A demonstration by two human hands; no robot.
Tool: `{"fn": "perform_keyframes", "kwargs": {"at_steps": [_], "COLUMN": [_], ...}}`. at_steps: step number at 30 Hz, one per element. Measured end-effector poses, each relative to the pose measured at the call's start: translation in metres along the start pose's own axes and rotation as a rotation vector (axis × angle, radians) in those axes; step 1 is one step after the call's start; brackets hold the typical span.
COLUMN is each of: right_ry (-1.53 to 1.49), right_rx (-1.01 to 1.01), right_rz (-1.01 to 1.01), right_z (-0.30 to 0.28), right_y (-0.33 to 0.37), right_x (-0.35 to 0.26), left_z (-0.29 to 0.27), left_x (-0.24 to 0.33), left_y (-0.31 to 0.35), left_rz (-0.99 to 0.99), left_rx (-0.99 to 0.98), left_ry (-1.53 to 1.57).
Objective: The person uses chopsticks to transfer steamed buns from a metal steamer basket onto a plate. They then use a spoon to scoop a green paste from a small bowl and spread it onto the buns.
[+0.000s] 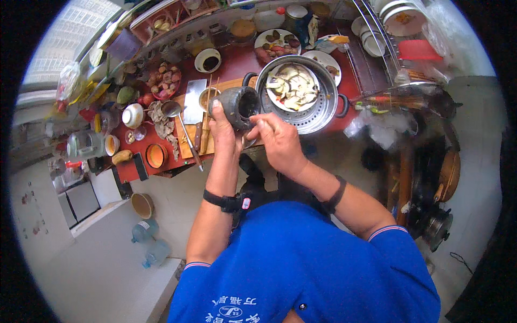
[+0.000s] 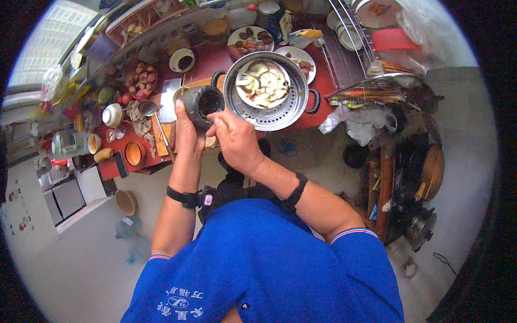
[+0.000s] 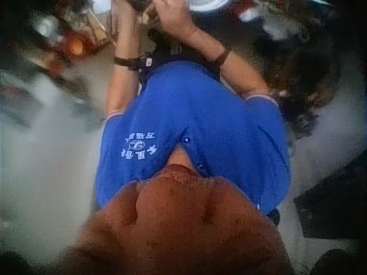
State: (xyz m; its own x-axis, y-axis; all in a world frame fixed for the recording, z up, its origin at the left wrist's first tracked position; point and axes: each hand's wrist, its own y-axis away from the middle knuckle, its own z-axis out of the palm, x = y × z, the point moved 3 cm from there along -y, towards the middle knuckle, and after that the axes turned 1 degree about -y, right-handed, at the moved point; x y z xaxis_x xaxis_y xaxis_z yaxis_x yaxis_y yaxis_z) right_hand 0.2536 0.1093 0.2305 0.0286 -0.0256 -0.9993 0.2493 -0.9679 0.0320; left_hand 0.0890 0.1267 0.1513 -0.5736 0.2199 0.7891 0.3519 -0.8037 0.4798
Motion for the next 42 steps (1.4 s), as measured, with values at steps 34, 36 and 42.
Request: {"fn": "perform_keyframes", "kwargs": {"at_steps": [34, 36, 42], "right_ry": [0.734, 0.738, 0.392], "right_rx": [0.266, 0.256, 0.149], "right_rz": [-0.417, -0.24, -0.432], "right_z": [-0.137, -0.132, -0.108], "right_y": [-0.024, -0.039, -0.004], "right_x": [0.025, 0.019, -0.057], "left_z": [0.048, 0.051, 0.044], "left_x": [0.008, 0.015, 0.017], "left_y": [-0.008, -0.007, -0.007], "left_rz": [-0.199, -0.17, -0.253], "left_rx": [-0.077, -0.141, -0.071], "left_ry": [0.339, 0.402, 0.514]}}
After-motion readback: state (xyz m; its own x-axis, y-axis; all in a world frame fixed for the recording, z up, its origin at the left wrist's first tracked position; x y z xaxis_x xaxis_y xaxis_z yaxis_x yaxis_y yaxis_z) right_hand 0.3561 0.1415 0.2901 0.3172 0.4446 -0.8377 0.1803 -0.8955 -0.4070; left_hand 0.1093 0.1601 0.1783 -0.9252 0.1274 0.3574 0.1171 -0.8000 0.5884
